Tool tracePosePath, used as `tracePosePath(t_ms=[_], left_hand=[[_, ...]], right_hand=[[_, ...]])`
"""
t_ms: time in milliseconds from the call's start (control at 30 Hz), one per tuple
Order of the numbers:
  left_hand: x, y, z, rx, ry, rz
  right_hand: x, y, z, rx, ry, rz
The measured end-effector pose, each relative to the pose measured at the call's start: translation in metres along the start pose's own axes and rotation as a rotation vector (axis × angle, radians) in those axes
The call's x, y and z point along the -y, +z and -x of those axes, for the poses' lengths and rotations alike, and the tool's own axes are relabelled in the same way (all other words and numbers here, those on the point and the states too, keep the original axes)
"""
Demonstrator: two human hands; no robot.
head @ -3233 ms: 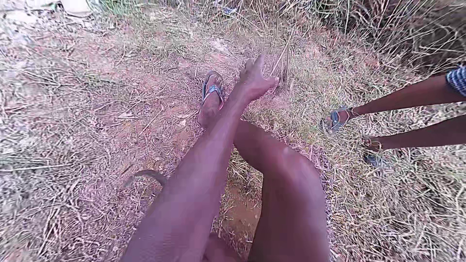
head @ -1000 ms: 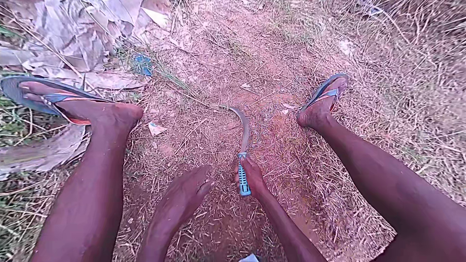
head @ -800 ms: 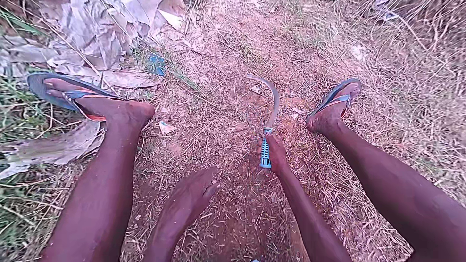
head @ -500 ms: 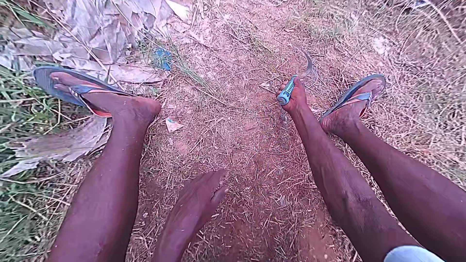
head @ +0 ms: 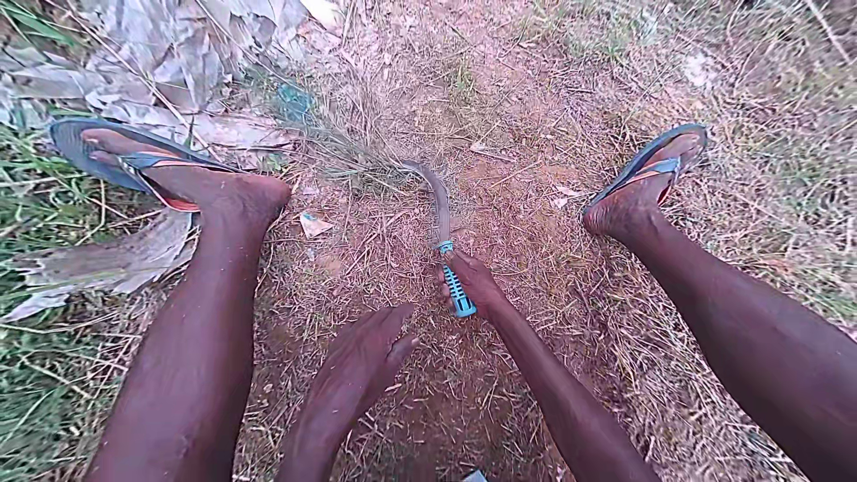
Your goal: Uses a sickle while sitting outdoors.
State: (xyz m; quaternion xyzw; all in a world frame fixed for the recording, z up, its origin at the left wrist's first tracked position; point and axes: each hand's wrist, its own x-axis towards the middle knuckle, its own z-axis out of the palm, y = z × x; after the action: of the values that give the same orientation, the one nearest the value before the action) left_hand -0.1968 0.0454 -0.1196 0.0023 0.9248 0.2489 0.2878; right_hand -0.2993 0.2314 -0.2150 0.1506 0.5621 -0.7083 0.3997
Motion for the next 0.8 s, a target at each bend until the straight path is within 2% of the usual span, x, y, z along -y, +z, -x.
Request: tracePosePath(t_ms=[167, 333, 433, 500, 533, 633, 700, 800], left_hand=[[0.002, -0.001, 0.001, -0.004, 0.006, 0.006], [0.006, -0.003, 0.003, -0.045, 0.007, 0.018], [0.008, -0.002, 0.002, -0.057, 0.016, 0.020], [0.008, 0.000, 0.001, -0.063, 0.023, 0.010], [0.007, 0.000, 0.001, -0.057, 0.019, 0.001], [0.006, 0.000, 0.001, -0.037, -0.003, -0.017], [0.004, -0.001, 0.000, -0.029, 0.001, -0.003], [0.003, -0.001, 0.000, -0.021, 0.003, -0.006]], right_hand=[[0.030, -0.023, -0.014, -0.109, -0.173, 0.061], [0.099, -0.059, -0.062, -0.367, -0.413, -0.180], [0.136, -0.079, -0.103, -0.449, -0.426, -0.358], [0.145, -0.085, -0.126, -0.402, -0.360, -0.429], [0.144, -0.082, -0.134, -0.373, -0.319, -0.404], [0.120, -0.049, -0.131, -0.329, -0.258, -0.079], [0.093, -0.028, -0.105, -0.292, -0.217, 0.040], [0.038, -0.018, -0.045, -0.114, -0.090, 0.192]])
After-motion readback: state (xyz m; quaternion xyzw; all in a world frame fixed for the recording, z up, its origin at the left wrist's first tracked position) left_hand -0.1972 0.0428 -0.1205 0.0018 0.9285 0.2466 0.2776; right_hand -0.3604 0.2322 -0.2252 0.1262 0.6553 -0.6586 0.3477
